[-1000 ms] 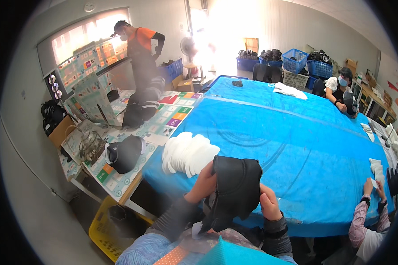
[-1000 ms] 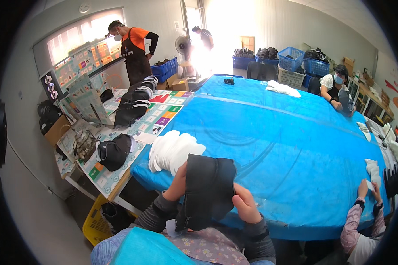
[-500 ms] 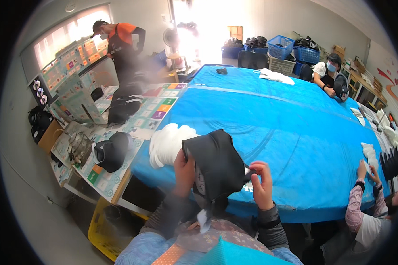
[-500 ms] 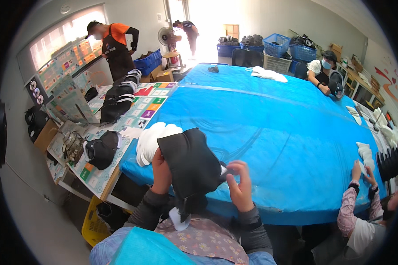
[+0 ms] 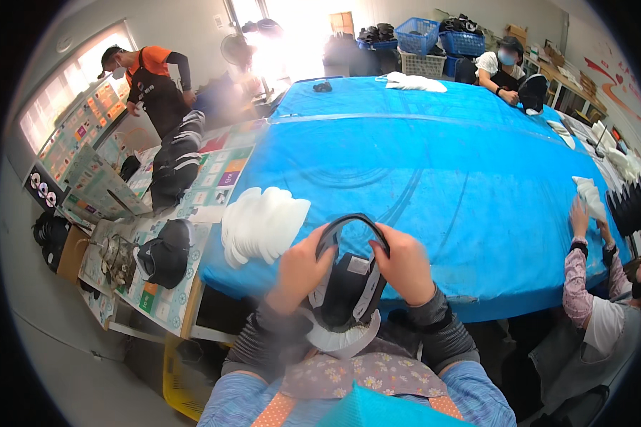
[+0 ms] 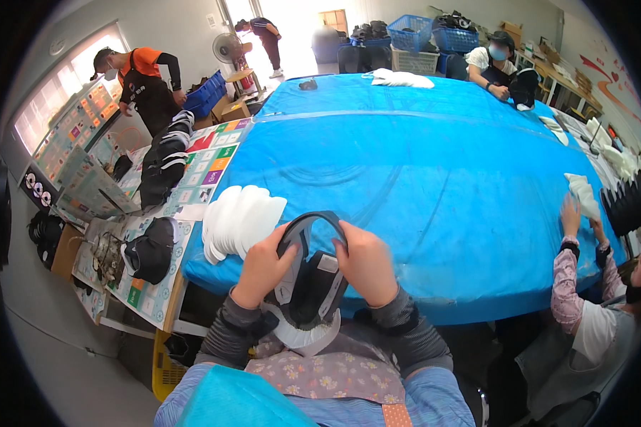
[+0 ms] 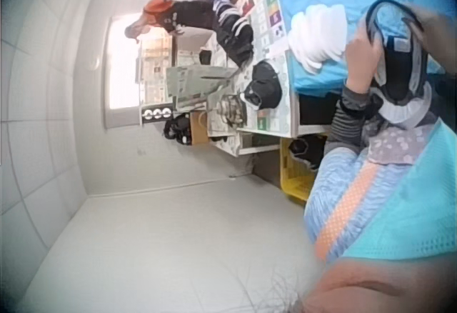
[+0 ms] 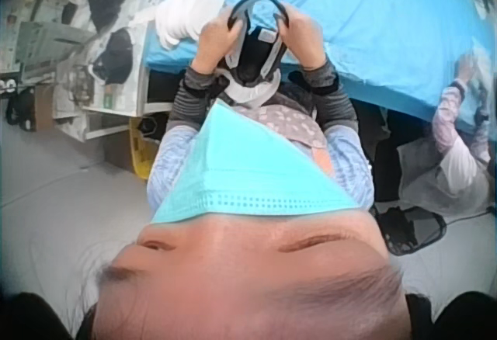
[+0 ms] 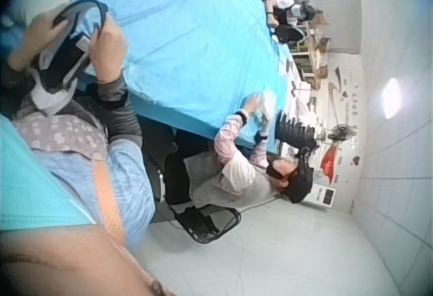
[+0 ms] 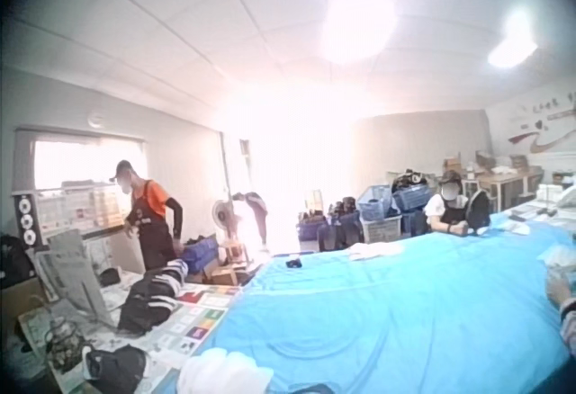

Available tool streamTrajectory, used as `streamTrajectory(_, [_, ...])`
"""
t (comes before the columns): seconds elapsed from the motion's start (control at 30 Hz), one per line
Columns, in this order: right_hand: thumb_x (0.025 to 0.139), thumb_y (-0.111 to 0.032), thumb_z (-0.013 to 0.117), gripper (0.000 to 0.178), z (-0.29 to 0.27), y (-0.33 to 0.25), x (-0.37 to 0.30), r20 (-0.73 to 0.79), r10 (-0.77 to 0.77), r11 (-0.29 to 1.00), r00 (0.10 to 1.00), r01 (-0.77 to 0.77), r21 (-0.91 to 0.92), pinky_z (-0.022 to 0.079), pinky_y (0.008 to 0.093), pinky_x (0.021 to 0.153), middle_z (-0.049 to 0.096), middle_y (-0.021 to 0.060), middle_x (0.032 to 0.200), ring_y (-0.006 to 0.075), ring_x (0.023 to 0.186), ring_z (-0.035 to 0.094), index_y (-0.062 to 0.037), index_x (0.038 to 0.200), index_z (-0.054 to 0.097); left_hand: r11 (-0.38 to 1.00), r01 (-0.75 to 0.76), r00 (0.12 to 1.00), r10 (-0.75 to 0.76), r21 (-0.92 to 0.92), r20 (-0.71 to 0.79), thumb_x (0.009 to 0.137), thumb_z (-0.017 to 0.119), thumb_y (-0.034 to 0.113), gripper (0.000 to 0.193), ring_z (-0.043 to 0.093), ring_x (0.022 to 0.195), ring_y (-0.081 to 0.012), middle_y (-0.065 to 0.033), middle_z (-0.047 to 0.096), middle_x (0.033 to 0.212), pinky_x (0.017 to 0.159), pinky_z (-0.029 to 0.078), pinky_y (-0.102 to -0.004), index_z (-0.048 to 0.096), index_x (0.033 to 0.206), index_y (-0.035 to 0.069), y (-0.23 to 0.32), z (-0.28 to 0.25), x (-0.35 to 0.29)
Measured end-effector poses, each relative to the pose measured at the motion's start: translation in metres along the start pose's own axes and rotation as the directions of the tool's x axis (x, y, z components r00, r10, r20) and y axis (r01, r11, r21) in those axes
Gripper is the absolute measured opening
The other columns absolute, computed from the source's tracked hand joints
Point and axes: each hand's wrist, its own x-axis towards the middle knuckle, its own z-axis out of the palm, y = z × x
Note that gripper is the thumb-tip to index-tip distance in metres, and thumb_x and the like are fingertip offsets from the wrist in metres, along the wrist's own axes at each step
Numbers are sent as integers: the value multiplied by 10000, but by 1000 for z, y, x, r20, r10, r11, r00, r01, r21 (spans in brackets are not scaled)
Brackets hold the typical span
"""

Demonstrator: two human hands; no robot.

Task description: The person attaches white lining pieces to the interior of black shoe uppers by hand, pressing the materials together and placing the completed units into a yellow basket.

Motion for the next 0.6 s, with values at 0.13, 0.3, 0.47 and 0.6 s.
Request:
streamTrajectory(0.13, [858,-88,662,222,-8,-8,8,45,-44,988,998,50,-148,520,444,642,693,165,833,350,765,671,-24,1070,684,995,-95,992,92,23,89,891,676,172,312,695,815,-388,-229,704,924,702,545,-401,676,1175,40,6,-14,17])
streamTrajectory(0.3, [879,-114,650,175,5,0,1,-10,-100,985,995,98,-139,505,435,608,683,153,779,340,725,665,-41,1035,684,973,-197,980,191,118,55,907,659,164,210,673,720,-399,-217,681,781,637,518,-458,717,1081,64,-5,-1,19])
streamTrajectory(0.47, [884,-170,700,210,4,-3,9,-29,-76,988,997,71,-139,515,427,611,704,132,799,326,720,672,-66,1066,710,962,-249,968,249,116,17,895,678,154,219,670,692,-383,-211,682,788,624,518,-432,723,1084,54,10,-1,18])
streamTrajectory(0.6, [883,-179,705,202,3,1,10,25,-65,983,998,68,-172,519,417,612,703,137,801,319,726,674,-48,1037,697,950,-286,958,283,123,39,867,720,158,256,673,691,-362,-196,696,818,621,518,-403,727,1098,46,10,5,22])
